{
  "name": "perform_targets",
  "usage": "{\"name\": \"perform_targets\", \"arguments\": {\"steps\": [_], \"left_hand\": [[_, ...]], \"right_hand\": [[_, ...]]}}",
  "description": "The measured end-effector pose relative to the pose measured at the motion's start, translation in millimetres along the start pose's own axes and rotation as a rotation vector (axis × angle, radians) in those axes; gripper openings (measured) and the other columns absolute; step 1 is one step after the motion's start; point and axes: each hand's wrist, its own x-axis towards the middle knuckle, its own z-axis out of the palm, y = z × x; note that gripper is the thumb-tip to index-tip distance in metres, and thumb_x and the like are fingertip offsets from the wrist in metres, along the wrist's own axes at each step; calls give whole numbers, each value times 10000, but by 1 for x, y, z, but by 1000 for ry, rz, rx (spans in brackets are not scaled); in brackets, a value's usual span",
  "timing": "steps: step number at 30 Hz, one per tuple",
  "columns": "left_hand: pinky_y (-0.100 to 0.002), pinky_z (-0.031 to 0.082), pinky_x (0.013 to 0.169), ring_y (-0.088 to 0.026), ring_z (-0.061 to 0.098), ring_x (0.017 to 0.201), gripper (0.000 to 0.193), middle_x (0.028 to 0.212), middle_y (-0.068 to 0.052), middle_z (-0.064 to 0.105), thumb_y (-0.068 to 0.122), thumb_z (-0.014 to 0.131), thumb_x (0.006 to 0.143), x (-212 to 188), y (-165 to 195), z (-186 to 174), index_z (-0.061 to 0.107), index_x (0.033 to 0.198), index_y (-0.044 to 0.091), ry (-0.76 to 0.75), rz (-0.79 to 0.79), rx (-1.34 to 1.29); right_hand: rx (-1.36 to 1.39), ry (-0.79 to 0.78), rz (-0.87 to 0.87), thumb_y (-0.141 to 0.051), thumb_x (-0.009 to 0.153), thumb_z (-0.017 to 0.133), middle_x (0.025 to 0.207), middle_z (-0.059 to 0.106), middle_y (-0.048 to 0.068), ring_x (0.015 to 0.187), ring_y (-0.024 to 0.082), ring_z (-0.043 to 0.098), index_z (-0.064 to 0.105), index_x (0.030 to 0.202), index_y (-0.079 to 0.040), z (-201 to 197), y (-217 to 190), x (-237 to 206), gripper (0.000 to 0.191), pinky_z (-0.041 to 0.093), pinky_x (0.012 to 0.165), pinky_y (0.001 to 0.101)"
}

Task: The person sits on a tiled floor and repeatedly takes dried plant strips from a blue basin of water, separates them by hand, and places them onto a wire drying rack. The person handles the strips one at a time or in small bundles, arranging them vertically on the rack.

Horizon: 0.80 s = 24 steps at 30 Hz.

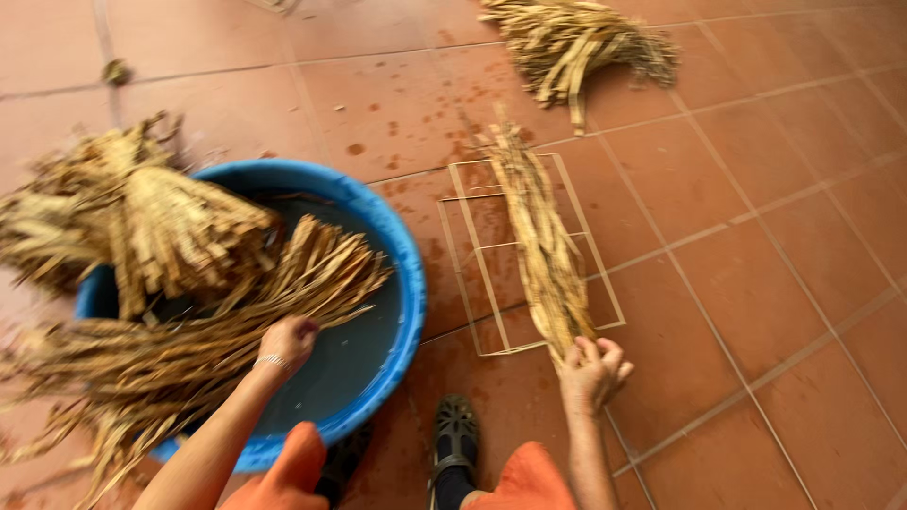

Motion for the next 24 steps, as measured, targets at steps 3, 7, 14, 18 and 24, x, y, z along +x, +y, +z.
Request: {"name": "perform_targets", "arguments": {"steps": [3, 7, 14, 18, 24], "left_hand": [[-449, 565, 842, -339, 705, 946, 131, 998, -109, 726, 169, 682, 868, -1, -3, -7, 777, 954, 140, 109, 36, 35], [-432, 517, 969, -327, 592, 1179, 250, 1192, -80, 658, 111, 662, 838, 1, 8, 12, 744, 1068, 163, 6, 253, 235], [-646, 160, 1124, -337, 265, 1430, 643, 1582, -98, 309, 109, 619, 842, -3, 22, 55, 463, 1465, 101, -200, 330, 601], [-595, 225, 1144, -286, 413, 1376, 526, 1460, -64, 509, 155, 687, 813, -10, 28, 48, 593, 1329, 105, -113, 221, 226], [-383, 529, 977, -248, 673, 1088, 197, 1111, -19, 775, 120, 750, 815, -32, 59, 28, 779, 1009, 132, 106, 330, -348]], "right_hand": [[201, 54, -252, -167, 868, 777, 1172, 656, 52, 1141, 318, 532, 787, 973, -170, -19, -40, 24, 105, 470, 980, 432], [425, -337, -555, -133, 882, 742, 975, 726, 31, 934, 224, 628, 788, 942, -129, -33, -112, 45, 75, 507, 866, 388], [192, -986, -987, -238, 903, 736, 916, 722, 65, 908, 228, 657, 782, 961, -119, -15, -212, 8, 140, 515, 893, 422], [316, -1070, -760, -312, 953, 694, 1005, 773, 98, 954, 262, 700, 817, 1014, -128, 27, -247, -31, 229, 576, 866, 435], [963, -1164, 322, -436, 999, 578, 1139, 762, 38, 925, 187, 655, 705, 1209, -131, 66, -277, -74, 392, 549, 712, 383]]}}
